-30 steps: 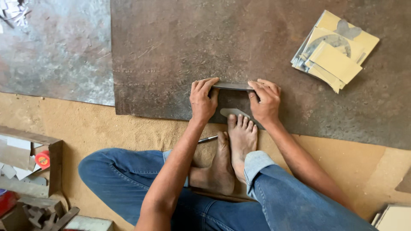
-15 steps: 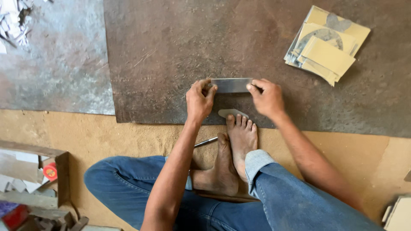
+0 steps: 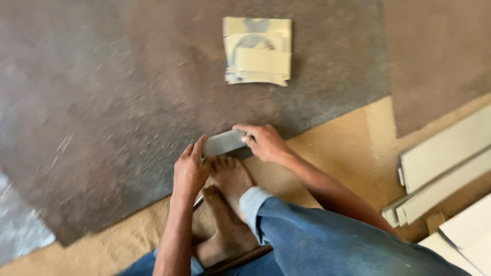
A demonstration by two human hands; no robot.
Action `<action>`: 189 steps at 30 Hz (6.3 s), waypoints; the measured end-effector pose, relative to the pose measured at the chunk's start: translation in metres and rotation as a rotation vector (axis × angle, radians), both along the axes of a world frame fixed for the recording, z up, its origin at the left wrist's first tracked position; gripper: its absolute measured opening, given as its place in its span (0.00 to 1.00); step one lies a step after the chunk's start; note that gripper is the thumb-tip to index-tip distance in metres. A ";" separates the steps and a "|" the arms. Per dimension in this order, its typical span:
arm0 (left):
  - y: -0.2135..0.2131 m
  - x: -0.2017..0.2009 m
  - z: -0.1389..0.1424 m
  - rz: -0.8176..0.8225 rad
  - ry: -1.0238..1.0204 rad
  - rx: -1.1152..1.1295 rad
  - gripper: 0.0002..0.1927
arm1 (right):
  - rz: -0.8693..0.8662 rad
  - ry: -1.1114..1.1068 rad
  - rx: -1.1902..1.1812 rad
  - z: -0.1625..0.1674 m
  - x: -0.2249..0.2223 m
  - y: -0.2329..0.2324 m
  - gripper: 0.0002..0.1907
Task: The person sits on the floor and sorts through a stack of printed paper pieces, marking individual pieces with a pen and trimming or separating them by hand, placing finished pieces aside and stacking others. At the end the person handles cut triangular paper pieces and aligns them together.
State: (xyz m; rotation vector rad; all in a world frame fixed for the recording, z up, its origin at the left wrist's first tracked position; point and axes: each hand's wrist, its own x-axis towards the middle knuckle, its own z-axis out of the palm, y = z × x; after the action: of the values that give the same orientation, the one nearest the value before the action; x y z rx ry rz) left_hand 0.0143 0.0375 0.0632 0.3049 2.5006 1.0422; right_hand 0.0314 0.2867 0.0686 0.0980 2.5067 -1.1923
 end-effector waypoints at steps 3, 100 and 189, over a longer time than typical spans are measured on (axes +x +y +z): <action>0.018 0.003 0.001 -0.039 -0.031 0.026 0.34 | -0.105 -0.276 -0.007 -0.004 0.013 0.022 0.22; -0.056 -0.003 -0.039 0.467 0.123 0.079 0.15 | 0.318 0.409 0.245 -0.041 -0.035 -0.072 0.20; 0.005 -0.106 -0.028 -0.298 -0.046 0.015 0.04 | 0.633 0.635 0.500 -0.067 0.002 -0.126 0.12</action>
State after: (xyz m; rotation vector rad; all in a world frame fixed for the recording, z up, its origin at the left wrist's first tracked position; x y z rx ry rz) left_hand -0.0917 0.0425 0.0356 0.6288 2.3166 0.9341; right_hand 0.0336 0.1609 0.0018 -1.0110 2.9379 -0.3473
